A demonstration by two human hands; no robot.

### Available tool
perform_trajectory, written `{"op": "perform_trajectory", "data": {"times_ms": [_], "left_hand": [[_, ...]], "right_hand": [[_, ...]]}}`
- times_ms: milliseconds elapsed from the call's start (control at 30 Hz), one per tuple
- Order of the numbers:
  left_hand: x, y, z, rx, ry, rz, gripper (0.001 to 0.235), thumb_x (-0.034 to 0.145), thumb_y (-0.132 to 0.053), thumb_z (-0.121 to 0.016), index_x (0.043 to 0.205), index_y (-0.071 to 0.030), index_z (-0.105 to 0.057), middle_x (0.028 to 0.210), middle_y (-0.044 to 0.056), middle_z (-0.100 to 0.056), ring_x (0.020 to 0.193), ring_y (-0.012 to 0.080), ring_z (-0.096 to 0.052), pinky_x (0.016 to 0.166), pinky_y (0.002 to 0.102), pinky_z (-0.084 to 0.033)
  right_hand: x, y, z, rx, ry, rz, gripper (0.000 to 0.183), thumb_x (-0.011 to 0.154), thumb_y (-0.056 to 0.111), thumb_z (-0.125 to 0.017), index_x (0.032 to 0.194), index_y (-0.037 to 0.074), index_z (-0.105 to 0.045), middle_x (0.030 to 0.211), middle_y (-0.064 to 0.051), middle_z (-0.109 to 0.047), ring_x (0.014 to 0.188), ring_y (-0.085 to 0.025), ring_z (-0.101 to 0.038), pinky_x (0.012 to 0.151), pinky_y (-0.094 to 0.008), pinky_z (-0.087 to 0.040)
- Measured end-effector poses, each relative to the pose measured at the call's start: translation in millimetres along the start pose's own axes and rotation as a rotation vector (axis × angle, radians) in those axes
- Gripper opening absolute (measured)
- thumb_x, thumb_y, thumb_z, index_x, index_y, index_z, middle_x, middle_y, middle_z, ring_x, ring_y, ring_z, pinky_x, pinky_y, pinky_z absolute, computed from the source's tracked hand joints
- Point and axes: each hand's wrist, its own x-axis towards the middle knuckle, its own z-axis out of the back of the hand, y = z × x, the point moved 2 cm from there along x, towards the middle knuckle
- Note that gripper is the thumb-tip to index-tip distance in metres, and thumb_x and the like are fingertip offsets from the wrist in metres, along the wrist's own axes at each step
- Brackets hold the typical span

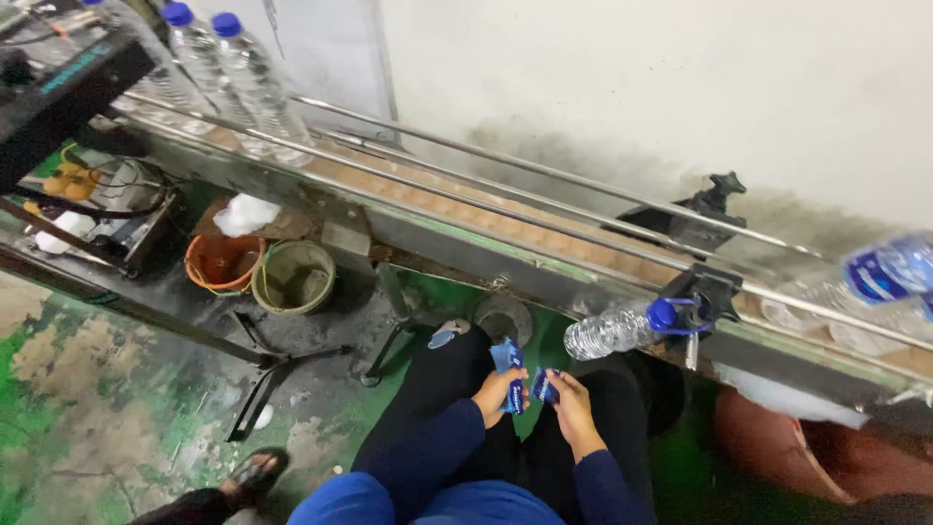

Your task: The person sits on the floor and applies blue labels to clear plastic water bottles moving along a conveyor belt. They pick up each bottle, apply the label by hand, and place the labeled bottle back on the belt.

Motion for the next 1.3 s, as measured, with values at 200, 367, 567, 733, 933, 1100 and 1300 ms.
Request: {"op": "perform_trajectory", "data": {"times_ms": [200, 367, 567, 733, 933, 1100, 1300], "left_hand": [[2, 2, 1, -0.076, 0.076, 0.024, 0.023, 0.082, -0.014, -0.047, 0.101, -0.001, -0.049, 0.081, 0.014, -0.058, 0.061, 0.0258, -0.064, 0.057, 0.034, -0.052], [-9, 1, -5, -0.059, 0.167, -0.034, 0.017, 0.083, -0.003, -0.049, 0.097, 0.005, -0.053, 0.077, 0.018, -0.061, 0.066, 0.0289, -0.066, 0.062, 0.037, -0.058], [1, 4, 0, 0.137, 0.081, -0.058, 0.008, 0.079, -0.003, -0.058, 0.083, -0.003, -0.052, 0.073, 0.010, -0.058, 0.061, 0.0222, -0.060, 0.056, 0.034, -0.049], [-1, 3, -5, 0.177, 0.038, -0.066, 0.025, 0.073, -0.003, -0.066, 0.099, -0.003, -0.064, 0.090, 0.010, -0.066, 0.078, 0.0201, -0.066, 0.071, 0.032, -0.055], [9, 8, 0, 0.160, 0.096, -0.195, 0.047, 0.060, -0.004, -0.076, 0.104, -0.005, -0.059, 0.099, 0.007, -0.066, 0.092, 0.0192, -0.062, 0.086, 0.032, -0.049], [-16, -14, -1, 0.129, 0.250, -0.169, 0.062, 0.053, -0.017, -0.082, 0.109, -0.007, -0.058, 0.102, 0.009, -0.065, 0.095, 0.0220, -0.063, 0.084, 0.037, -0.052], [-17, -15, 3, 0.119, 0.102, -0.012, 0.051, 0.068, 0.000, -0.070, 0.116, -0.007, -0.054, 0.109, 0.013, -0.062, 0.101, 0.0281, -0.061, 0.088, 0.046, -0.050]], "right_hand": [[4, -4, 2, -0.015, 0.062, 0.052, 0.016, 0.085, 0.010, -0.063, 0.071, 0.008, -0.058, 0.074, -0.003, -0.061, 0.071, -0.013, -0.055, 0.069, -0.026, -0.042], [8, -8, 1, -0.004, 0.018, 0.098, 0.008, 0.082, 0.006, -0.064, 0.075, 0.005, -0.061, 0.077, -0.006, -0.063, 0.074, -0.016, -0.058, 0.069, -0.027, -0.045], [6, -1, 4, -0.288, -0.238, 0.340, 0.017, 0.082, 0.015, -0.066, 0.069, 0.007, -0.059, 0.065, 0.003, -0.048, 0.063, -0.009, -0.041, 0.061, -0.023, -0.034], [-14, 36, -18, -0.592, -0.406, 0.670, 0.019, 0.083, 0.025, -0.066, 0.081, 0.007, -0.064, 0.066, 0.001, -0.058, 0.062, -0.010, -0.051, 0.065, -0.027, -0.041], [-68, 148, -129, -0.628, -0.122, 1.185, 0.015, 0.084, 0.018, -0.064, 0.091, 0.005, -0.067, 0.086, -0.006, -0.064, 0.083, -0.018, -0.058, 0.076, -0.030, -0.042], [-105, 245, -234, -0.573, 0.209, 1.322, 0.017, 0.089, 0.020, -0.058, 0.097, 0.008, -0.066, 0.089, -0.002, -0.064, 0.081, -0.014, -0.061, 0.075, -0.028, -0.047], [-71, 302, -327, -0.542, 0.301, 1.520, 0.011, 0.085, 0.021, -0.061, 0.093, 0.013, -0.064, 0.090, -0.008, -0.065, 0.093, -0.030, -0.062, 0.084, -0.039, -0.047]]}}
